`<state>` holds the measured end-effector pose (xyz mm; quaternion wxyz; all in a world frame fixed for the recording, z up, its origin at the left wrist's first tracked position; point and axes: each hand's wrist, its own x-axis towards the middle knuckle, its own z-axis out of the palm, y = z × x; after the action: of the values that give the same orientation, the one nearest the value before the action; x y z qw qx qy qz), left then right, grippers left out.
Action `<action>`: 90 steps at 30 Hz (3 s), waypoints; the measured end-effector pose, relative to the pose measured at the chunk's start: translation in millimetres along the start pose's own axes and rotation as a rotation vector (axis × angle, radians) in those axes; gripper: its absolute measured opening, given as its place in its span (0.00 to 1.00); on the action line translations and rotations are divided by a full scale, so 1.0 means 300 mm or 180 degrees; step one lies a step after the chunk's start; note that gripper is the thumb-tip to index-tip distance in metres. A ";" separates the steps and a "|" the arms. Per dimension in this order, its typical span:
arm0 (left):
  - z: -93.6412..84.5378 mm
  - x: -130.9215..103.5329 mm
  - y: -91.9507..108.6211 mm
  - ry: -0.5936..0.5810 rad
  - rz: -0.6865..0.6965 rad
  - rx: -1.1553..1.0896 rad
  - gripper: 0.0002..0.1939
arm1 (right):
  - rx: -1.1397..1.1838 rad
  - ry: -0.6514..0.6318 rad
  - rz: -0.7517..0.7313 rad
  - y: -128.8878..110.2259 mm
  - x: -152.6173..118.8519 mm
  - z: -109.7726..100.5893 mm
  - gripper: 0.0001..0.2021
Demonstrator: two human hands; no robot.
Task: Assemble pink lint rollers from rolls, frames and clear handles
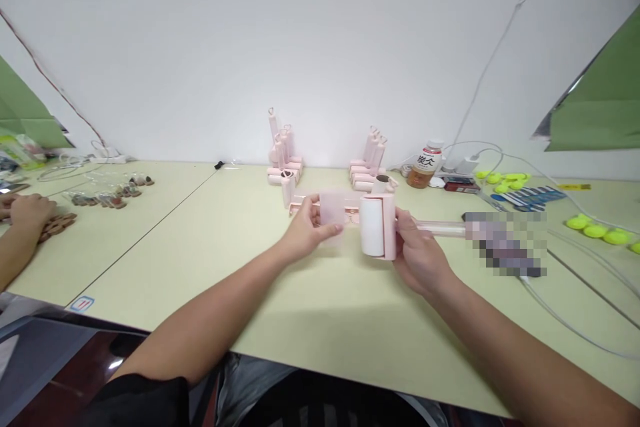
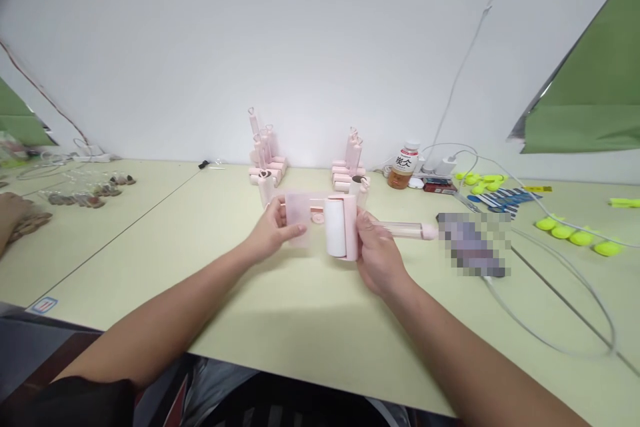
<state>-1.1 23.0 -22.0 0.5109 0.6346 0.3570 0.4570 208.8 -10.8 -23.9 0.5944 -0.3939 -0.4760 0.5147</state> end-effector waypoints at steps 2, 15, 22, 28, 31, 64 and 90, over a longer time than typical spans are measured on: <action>-0.084 0.010 0.023 -0.0008 0.0082 0.1306 0.35 | 0.0025 0.0318 0.0072 0.000 0.011 -0.013 0.26; -0.173 0.011 -0.004 -0.0943 0.0157 0.4158 0.33 | -0.0150 -0.0005 0.0155 0.004 -0.013 0.005 0.17; -0.073 -0.017 0.042 0.0130 0.0774 0.3079 0.20 | 0.0010 0.0282 0.0241 0.022 -0.013 0.015 0.22; 0.119 -0.081 -0.002 -0.0329 0.0096 0.0430 0.28 | 0.0192 -0.0198 0.0672 0.023 -0.049 0.067 0.30; 0.136 -0.083 -0.009 -0.0261 0.0129 -0.0214 0.25 | 0.0163 -0.0516 0.0823 0.020 -0.061 0.075 0.32; 0.153 -0.129 0.005 -0.0774 0.1815 0.2168 0.23 | -0.3114 -0.0535 -0.2681 -0.114 -0.091 0.015 0.11; 0.151 -0.088 -0.079 -0.0496 0.3017 0.2310 0.17 | -0.2589 -0.0803 -0.3319 -0.104 -0.119 0.018 0.17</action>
<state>33.3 -10.5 -53.5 0.0270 0.8901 0.1299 0.4360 210.4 -51.3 1.5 0.5093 -0.2419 -0.8257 -0.0177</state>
